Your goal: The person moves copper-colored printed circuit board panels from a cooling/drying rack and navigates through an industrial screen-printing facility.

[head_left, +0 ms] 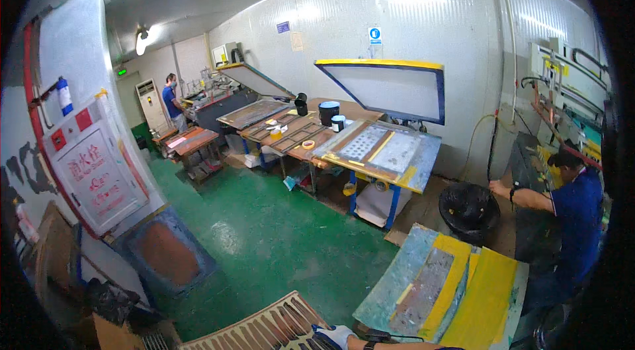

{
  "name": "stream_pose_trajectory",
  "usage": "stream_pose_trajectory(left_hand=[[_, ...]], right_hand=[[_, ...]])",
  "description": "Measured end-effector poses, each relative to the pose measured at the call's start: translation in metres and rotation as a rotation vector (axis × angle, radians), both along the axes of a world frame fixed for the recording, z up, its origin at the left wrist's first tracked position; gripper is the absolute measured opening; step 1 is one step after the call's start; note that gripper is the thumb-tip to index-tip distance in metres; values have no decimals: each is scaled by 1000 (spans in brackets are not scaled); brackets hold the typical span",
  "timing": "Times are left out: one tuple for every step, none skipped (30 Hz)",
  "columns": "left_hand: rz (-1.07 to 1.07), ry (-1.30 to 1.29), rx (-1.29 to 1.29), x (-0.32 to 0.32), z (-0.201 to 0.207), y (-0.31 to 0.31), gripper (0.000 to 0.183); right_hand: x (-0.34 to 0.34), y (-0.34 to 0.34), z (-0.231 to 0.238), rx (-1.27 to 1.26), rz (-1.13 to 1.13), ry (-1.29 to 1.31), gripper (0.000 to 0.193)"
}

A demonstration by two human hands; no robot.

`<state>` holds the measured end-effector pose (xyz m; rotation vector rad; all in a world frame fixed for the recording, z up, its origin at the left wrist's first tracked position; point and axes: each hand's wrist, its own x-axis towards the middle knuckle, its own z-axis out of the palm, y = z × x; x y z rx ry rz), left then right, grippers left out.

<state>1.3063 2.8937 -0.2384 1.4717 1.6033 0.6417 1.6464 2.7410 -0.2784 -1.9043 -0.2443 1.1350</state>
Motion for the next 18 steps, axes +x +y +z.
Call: stream_pose_trajectory(left_hand=[[-32, 1, 0, 23, -1, 41, 43], [-60, 8, -6, 42, -2, 80, 43], [-87, 13, -9, 63, 1, 112, 43], [-124, 20, -5, 89, 4, 146, 42], [-138, 24, -3, 109, 5, 181, 42], [-172, 31, 1, 135, 6, 216, 42], [-207, 34, 4, 162, 5, 250, 42], [-228, 44, 10, 187, 1, 281, 42], [-247, 56, 13, 210, -3, 314, 42], [-262, 67, 18, 236, -8, 342, 42], [-281, 85, 24, 260, -15, 372, 42], [-299, 100, 28, 287, -22, 400, 43], [-317, 114, 37, 314, -29, 429, 43], [-329, 143, 38, 333, -32, 457, 43], [-345, 169, 49, 359, -38, 485, 44], [-357, 203, 60, 378, -43, 514, 44], [-377, 236, 71, 395, -45, 539, 45], [-413, 282, 89, 409, -47, 566, 45]], right_hand=[[15, 26, 5, -7, -18, -9, 49], [26, 49, 10, 103, -71, -30, 47], [37, 68, 12, 212, -120, -43, 45], [55, 93, -18, 271, -125, -142, 40], [71, 116, 0, 255, -131, 21, 35], [93, 139, -40, 303, -132, -12, 33], [115, 164, -85, 348, -132, -46, 31], [138, 191, -84, 347, -145, -50, 31], [161, 216, -83, 299, -51, -215, 31], [185, 238, -75, 245, 47, -379, 31], [209, 261, -66, 238, 36, -384, 31], [233, 288, -57, 237, -14, -296, 31], [260, 320, -51, 244, -72, -210, 32], [279, 349, -50, 270, -136, -262, 32], [308, 376, -48, 268, -151, -257, 32], [342, 406, -31, 216, -158, -163, 32], [368, 428, -19, 159, -168, -66, 33], [386, 454, -41, 278, -226, -147, 37]])
